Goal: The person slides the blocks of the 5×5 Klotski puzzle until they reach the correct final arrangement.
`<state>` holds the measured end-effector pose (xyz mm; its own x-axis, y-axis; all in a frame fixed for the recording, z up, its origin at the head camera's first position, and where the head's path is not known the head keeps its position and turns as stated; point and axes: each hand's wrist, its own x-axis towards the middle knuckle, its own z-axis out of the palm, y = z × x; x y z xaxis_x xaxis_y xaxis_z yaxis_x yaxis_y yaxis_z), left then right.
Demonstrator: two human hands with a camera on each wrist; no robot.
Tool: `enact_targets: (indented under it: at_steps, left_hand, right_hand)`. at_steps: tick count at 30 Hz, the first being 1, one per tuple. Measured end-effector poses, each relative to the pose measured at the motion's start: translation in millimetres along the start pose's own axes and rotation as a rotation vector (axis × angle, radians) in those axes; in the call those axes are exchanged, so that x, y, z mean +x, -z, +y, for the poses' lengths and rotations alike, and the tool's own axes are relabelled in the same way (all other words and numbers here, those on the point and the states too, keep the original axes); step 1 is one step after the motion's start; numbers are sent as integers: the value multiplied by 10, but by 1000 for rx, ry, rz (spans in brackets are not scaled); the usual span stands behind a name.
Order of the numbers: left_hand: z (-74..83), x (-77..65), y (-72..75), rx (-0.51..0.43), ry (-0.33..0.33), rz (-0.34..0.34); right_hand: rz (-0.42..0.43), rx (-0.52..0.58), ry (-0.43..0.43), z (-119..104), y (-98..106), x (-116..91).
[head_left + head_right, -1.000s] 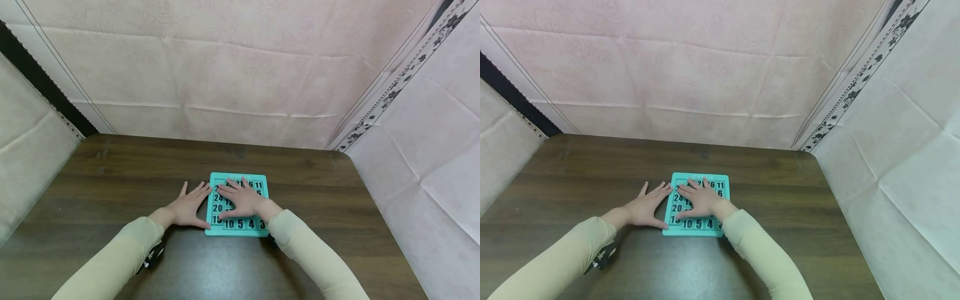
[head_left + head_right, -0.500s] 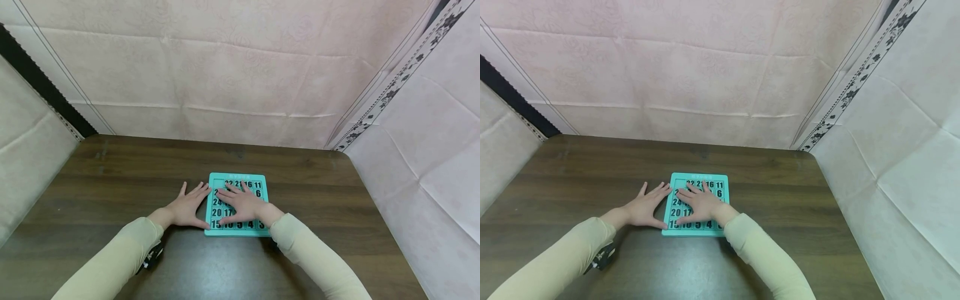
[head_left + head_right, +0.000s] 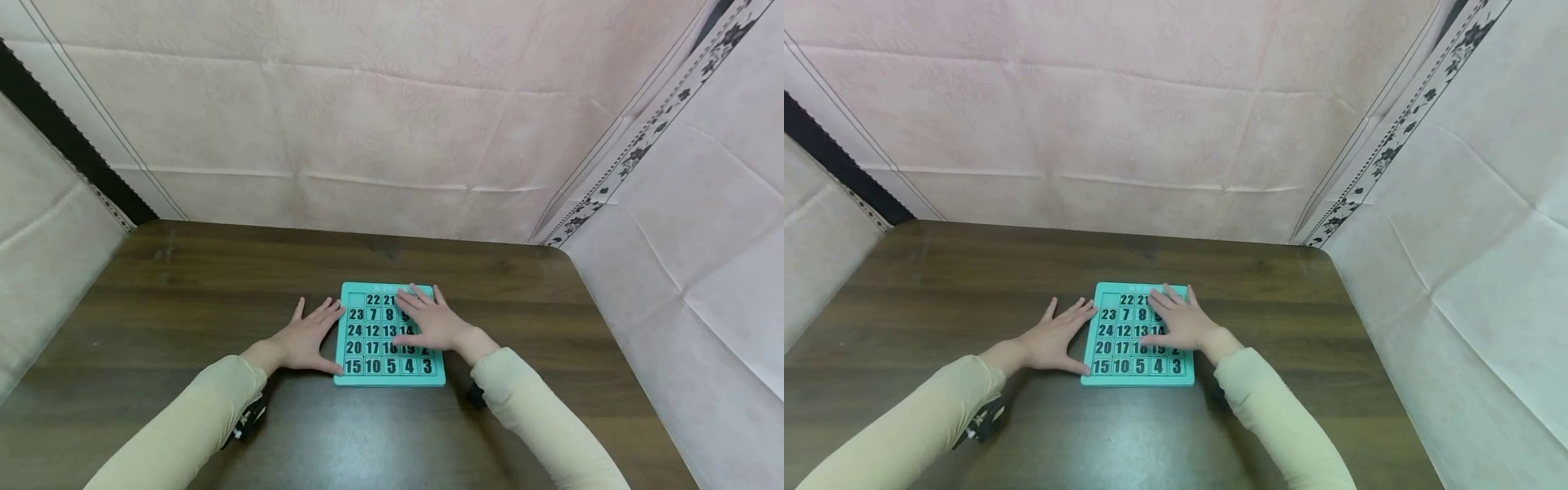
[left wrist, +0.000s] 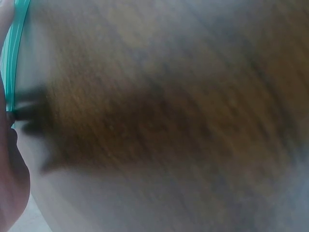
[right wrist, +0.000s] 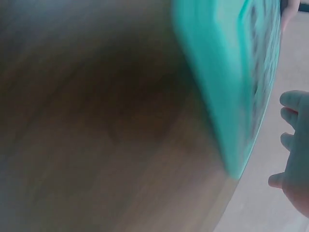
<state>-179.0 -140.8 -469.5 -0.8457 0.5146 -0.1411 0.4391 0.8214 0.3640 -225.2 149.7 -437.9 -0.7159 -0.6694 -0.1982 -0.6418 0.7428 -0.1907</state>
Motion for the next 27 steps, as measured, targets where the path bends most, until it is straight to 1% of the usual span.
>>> enact_targets:
  at_steps: [5, 9, 19, 27]
  left_hand:
    - [-2, -6, 9, 5, -2, 5]
    - [7, -13, 24, 5, 7, 1]
    - [2, 6, 16, -3, 7, -7]
    - [2, 11, 7, -7, 7, -10]
  right_hand:
    - [-3, 36, -83, 201, -37, -146]
    - [-5, 49, -106, 259, -57, -194]
    - [-5, 52, -84, 241, -70, -163]
    - [-22, 53, -65, 141, -62, -84]
